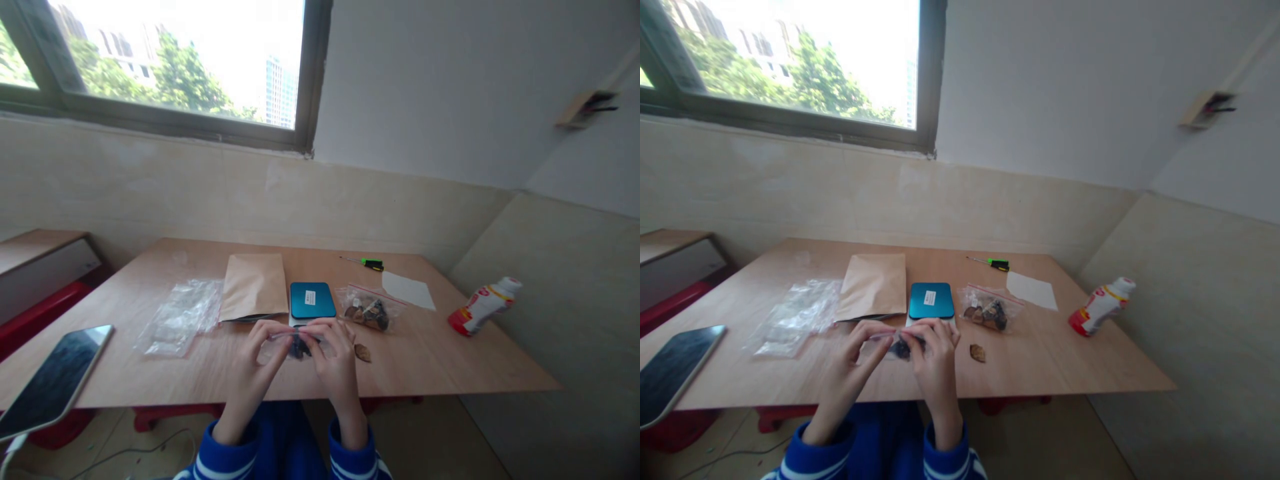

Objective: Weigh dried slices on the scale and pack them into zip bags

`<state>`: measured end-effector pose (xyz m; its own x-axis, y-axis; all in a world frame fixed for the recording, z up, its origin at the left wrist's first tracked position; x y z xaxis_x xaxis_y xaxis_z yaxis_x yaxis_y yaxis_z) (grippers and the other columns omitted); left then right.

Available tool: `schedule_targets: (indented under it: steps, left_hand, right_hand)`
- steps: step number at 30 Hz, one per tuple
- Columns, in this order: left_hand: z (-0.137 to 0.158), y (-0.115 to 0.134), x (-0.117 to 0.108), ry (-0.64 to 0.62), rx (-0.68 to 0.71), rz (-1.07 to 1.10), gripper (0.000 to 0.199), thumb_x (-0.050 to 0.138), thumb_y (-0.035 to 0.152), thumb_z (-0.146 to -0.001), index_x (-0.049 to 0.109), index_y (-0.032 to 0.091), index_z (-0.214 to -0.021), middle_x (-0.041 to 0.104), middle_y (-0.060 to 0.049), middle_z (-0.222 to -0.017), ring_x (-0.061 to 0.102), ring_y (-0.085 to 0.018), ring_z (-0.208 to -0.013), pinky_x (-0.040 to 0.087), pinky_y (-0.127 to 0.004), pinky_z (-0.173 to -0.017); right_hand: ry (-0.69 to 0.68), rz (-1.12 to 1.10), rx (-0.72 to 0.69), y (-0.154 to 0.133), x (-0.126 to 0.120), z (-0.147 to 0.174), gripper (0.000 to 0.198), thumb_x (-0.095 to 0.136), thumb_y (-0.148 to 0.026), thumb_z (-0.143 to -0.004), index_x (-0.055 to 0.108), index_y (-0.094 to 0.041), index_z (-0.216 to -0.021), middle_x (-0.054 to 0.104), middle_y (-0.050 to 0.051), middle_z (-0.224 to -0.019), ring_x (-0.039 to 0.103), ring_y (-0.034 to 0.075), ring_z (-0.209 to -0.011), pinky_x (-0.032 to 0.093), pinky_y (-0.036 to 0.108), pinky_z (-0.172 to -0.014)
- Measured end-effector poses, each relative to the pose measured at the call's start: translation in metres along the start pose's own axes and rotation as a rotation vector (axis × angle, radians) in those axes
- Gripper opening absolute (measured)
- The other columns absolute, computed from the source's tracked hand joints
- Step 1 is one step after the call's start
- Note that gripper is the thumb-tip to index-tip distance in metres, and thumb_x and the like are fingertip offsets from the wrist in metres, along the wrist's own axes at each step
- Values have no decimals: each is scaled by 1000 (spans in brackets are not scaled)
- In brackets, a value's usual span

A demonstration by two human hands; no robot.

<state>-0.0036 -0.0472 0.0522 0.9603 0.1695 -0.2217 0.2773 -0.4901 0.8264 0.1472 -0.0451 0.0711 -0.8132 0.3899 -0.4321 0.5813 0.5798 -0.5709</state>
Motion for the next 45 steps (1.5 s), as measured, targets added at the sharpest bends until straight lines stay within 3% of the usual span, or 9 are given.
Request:
schedule_targets:
  steps: [7,16,28,34,38,45]
  left_hand:
    - [1,-10,3,29,-90,59,12,56,28,-88,63,19,-90,63,-2,-87,63,-15,-85,50,-27,-77]
    - [5,-18,4,81,-165,57,17,61,33,-84,59,19,-94,66,-2,-88,64,-16,-83,51,-29,-75]
    - [3,1,11,9,-105,19,12,56,31,-87,60,19,-90,65,-1,-83,62,-15,-81,48,-26,-73]
    - [7,-6,4,158,-138,67,12,57,33,-87,55,20,-89,62,0,-82,61,-13,-79,49,-24,-72]
    - [8,-7,4,151,-124,64,12,57,32,-87,56,20,-88,61,0,-82,61,-14,-79,49,-24,-71]
    - [7,-6,9,78,-110,60,12,55,31,-88,56,20,-87,62,-1,-80,61,-14,-77,49,-25,-69]
  right_hand:
    - [-7,14,-50,-1,7,2,7,65,-26,-85,69,-24,-90,69,-2,-80,61,16,-79,32,32,-80]
    - [83,-13,-9,-6,8,3,8,66,-18,-85,64,-21,-78,68,-3,-77,61,15,-78,32,31,-83]
    - [151,-42,62,5,11,8,17,53,-14,-90,55,-21,-74,59,1,-75,51,18,-76,39,29,-71]
    - [-7,-232,97,-2,12,6,6,53,-22,-91,58,-22,-87,59,3,-86,54,18,-84,44,30,-75]
    - [-36,-255,104,-3,14,6,7,56,-25,-91,61,-23,-95,59,2,-85,55,17,-80,46,29,-72]
    - [76,-183,41,-2,10,4,14,57,-21,-89,60,-22,-76,59,1,-76,57,17,-78,46,29,-71]
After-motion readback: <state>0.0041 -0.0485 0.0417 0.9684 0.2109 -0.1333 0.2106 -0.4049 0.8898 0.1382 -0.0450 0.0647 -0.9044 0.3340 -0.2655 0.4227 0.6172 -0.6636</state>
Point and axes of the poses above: each hand's wrist, its own z-axis away from the middle knuckle, its own x-axis out of the palm, y = z × x, the point moved 5 cm from there along -z, towards the middle knuckle
